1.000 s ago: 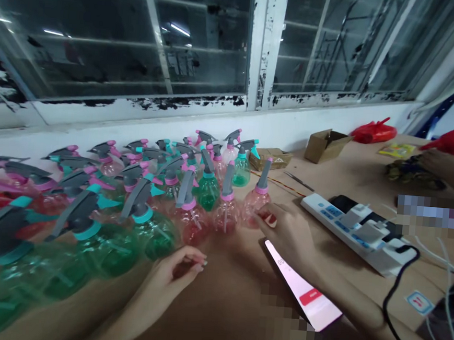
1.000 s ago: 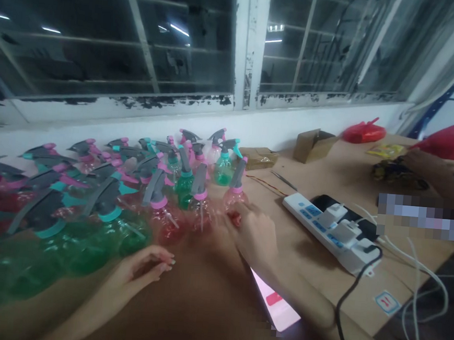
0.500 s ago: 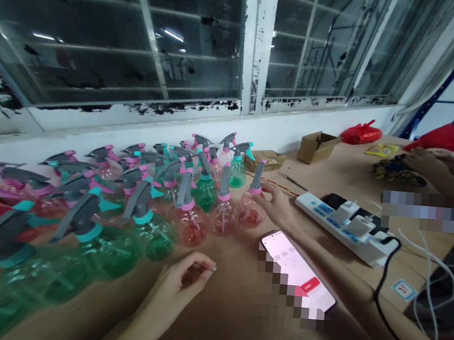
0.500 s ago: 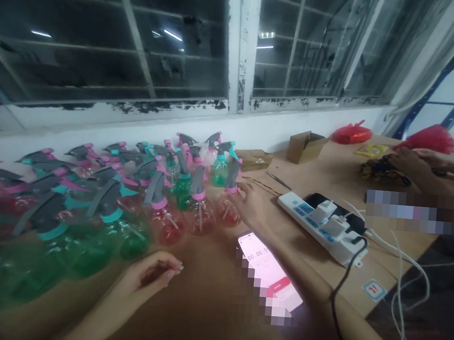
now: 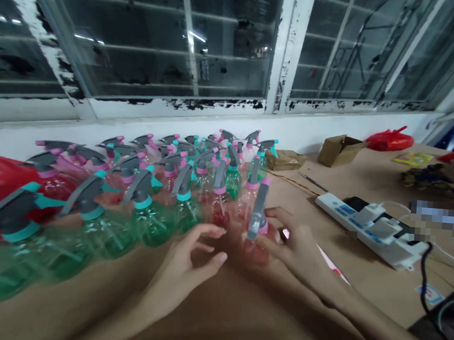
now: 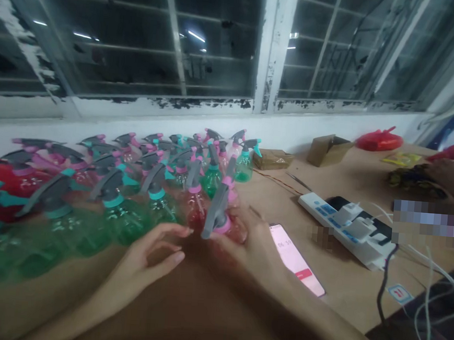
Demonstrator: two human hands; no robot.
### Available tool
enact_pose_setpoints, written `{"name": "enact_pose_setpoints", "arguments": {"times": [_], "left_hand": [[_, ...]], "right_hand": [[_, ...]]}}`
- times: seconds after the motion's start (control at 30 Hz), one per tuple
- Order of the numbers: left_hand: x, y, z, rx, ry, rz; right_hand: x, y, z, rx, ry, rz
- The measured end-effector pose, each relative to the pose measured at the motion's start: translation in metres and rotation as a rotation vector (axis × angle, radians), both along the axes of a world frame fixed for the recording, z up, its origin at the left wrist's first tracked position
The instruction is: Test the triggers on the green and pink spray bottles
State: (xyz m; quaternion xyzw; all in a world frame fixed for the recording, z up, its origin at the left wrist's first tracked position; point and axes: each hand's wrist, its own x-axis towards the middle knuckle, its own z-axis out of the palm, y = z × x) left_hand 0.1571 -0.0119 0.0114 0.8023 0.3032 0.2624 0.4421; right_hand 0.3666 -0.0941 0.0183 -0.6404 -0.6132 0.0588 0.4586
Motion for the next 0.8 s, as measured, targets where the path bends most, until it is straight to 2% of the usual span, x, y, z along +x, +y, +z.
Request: {"name": "enact_pose_setpoints", "arguments": {"times": [0.13,0.27,0.43,0.63,0.8], "left_hand": [[-0.011,-0.003,0.012,0.070,-0.018,0.002],[-0.029,-0.001,0.021,0.136,-0.009,0.045],[-0.057,0.003,0.022,0.190,-0.044,0.124],[-0.077,0.002,0.018,0.266,-0.077,0.166],[-0.081,0.007,0.012,0.413,-0.170,0.198]], "right_hand": [[-0.046,0.015,-0.006,-0.062,0.090,0.218],[-0.087,0.031,-0.018,-0.013,0.052,0.336],[-0.126,0.045,-0.026,0.034,0.040,0.444],[-0.150,0.051,-0.032,0.084,0.022,0.533],[-0.143,0.047,-0.044,0.008,0.025,0.687]]}}
